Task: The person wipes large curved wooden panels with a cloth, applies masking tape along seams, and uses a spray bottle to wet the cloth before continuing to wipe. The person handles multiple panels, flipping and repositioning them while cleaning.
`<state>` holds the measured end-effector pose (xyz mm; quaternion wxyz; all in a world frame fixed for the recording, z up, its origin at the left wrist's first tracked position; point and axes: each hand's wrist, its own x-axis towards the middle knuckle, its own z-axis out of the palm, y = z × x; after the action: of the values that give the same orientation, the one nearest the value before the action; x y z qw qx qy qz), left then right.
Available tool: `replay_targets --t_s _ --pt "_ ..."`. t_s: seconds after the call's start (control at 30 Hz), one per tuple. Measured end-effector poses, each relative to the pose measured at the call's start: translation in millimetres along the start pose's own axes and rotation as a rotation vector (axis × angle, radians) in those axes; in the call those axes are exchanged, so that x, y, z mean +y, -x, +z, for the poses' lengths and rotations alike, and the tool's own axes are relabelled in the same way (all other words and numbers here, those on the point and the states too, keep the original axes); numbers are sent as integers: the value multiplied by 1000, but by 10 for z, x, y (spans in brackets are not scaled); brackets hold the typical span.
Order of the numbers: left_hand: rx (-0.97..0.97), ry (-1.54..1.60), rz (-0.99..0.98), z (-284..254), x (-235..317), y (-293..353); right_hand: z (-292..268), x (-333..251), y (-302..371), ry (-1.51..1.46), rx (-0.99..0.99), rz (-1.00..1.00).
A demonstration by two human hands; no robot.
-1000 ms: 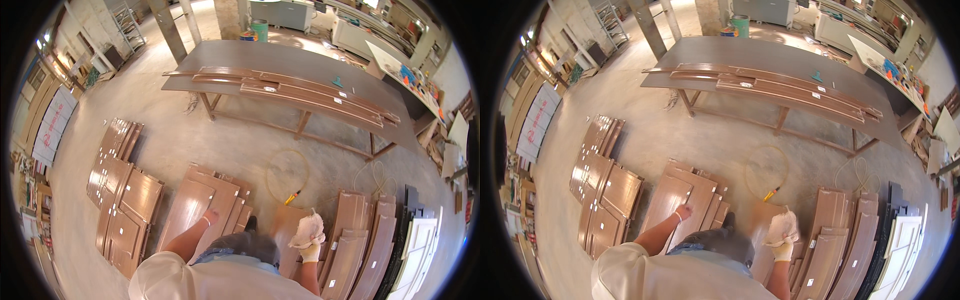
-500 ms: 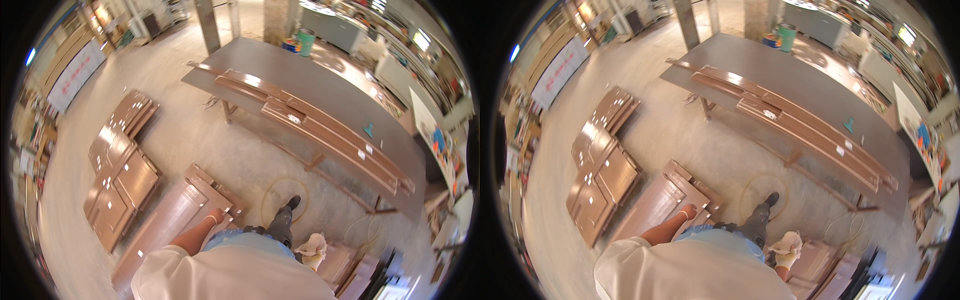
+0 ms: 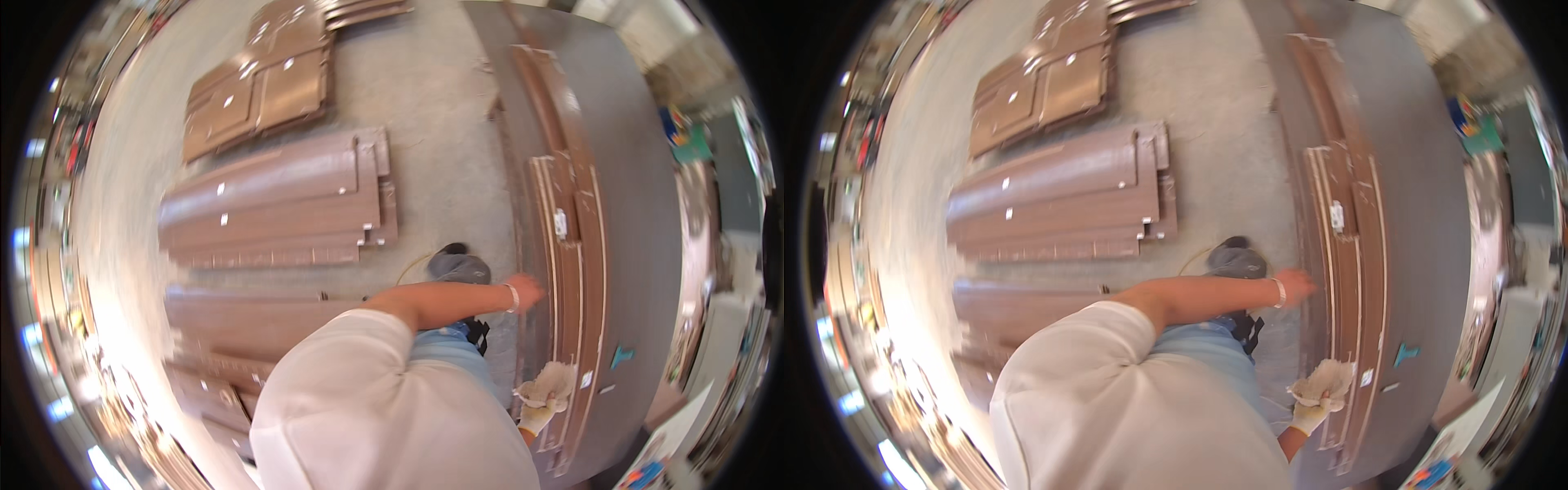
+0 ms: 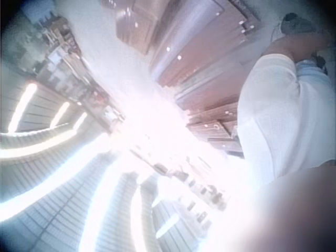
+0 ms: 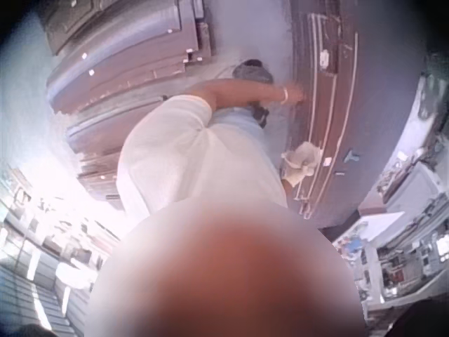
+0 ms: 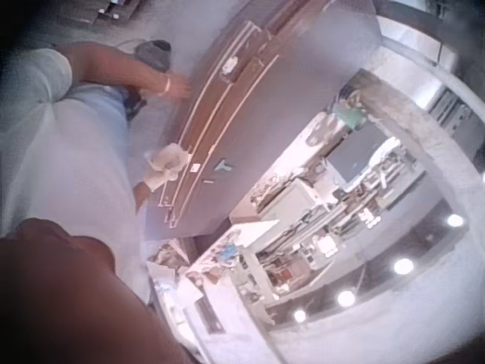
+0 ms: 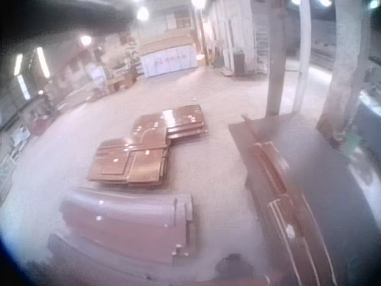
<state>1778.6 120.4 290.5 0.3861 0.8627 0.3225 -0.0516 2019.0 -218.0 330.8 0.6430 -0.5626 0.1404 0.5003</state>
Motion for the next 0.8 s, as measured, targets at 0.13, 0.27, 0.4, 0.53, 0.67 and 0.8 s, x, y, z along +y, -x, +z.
replay_targets --t_s 0.13,0.27,0.4,0.53,0.67,0.8 --pt "296 -154 226 -58 349 -984 175 -407 -397 92 -6 158" --pt "202 -287 275 -303 295 -1885 513 -808 -694 165 -82 247" --pt "-83 -447 287 -516 173 -2297 846 -1202 -949 264 -15 241" --pt "-11 -515 454 -557 46 -2404 1044 -1411 -1193 310 18 215" --pt "-33 -576 602 -634 40 -2539 1119 -1431 -1307 374 41 240" --pt "-206 -580 756 -786 87 -2681 1191 -1205 -1195 332 113 180"
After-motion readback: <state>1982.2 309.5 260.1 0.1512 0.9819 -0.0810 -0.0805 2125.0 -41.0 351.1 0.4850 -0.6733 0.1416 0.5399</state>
